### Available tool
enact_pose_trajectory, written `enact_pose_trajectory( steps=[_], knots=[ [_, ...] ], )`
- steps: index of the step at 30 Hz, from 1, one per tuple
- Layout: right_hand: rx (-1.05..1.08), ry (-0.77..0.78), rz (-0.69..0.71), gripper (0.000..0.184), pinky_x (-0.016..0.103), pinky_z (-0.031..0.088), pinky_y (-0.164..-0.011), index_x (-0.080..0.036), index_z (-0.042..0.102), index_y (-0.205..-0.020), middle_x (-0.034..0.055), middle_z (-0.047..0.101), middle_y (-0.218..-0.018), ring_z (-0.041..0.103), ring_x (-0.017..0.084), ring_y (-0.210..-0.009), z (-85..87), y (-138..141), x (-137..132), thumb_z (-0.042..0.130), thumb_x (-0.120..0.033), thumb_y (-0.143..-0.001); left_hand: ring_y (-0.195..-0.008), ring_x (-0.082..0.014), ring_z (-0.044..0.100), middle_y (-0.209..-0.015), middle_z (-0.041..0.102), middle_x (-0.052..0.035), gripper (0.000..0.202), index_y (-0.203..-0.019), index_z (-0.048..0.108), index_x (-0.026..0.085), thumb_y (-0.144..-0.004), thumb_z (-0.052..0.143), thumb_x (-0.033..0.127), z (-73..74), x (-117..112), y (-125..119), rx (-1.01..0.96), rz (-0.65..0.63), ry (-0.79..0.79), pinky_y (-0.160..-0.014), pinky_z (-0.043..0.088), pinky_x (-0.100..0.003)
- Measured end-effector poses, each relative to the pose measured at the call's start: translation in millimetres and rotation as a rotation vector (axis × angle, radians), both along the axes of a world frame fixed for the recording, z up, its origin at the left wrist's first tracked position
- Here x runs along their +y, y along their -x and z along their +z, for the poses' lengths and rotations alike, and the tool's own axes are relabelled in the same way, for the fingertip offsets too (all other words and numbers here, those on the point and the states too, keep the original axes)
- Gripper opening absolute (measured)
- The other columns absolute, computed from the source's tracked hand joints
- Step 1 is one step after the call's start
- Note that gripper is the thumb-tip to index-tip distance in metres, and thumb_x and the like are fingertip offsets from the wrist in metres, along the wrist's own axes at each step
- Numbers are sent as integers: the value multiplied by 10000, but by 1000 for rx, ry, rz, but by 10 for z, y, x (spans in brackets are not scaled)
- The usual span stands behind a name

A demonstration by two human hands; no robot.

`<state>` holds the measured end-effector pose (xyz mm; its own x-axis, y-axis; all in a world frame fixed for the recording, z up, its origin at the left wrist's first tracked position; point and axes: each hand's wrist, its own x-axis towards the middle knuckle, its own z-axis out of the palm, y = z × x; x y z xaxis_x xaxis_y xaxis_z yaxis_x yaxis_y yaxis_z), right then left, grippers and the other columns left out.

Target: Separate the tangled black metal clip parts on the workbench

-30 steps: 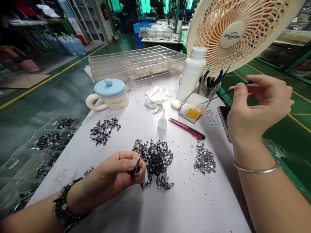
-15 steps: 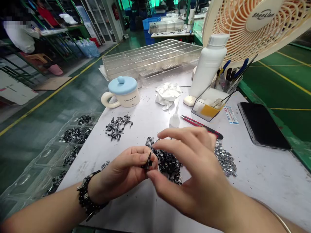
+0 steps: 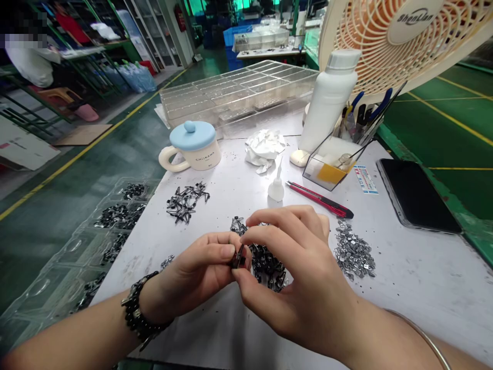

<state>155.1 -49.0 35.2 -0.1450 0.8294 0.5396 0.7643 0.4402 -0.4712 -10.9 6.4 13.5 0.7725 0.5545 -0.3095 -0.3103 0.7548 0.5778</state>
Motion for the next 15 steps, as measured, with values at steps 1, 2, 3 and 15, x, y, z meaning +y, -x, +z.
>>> enact_pose_trajectory(
  steps=[1,2,3,15],
  knots=[
    [-3,-2,1,218,399,394,-832,-239,587,-918,4,618,-1034,509,182,-968,-3,-4,3,672,-197,-722,-681,-112,573,-723,626,-53,109,-726,665,92,-712,722,183,0,1,-1,12,0,2,-676,473,-219],
    [-6,-4,1,215,400,393,-831,-239,588,-914,5,619,-1032,510,184,-966,-8,-6,6,675,-200,-721,-674,-110,570,-716,623,-49,109,-714,660,96,-708,728,182,-1,1,-2,25,0,2,-672,468,-218],
    [-8,-7,3,213,400,391,-829,-240,589,-910,6,620,-1031,510,186,-964,-12,-6,9,676,-202,-719,-666,-108,566,-709,621,-45,110,-706,657,98,-704,732,180,0,1,-4,37,1,2,-666,463,-218],
    [5,5,12,192,397,383,-832,-263,601,-902,11,622,-1011,518,197,-954,-28,23,1,661,-194,-734,-633,-110,582,-681,632,-42,154,-695,649,91,-656,769,179,25,7,-5,74,-7,21,-646,452,-231]
  ],
)
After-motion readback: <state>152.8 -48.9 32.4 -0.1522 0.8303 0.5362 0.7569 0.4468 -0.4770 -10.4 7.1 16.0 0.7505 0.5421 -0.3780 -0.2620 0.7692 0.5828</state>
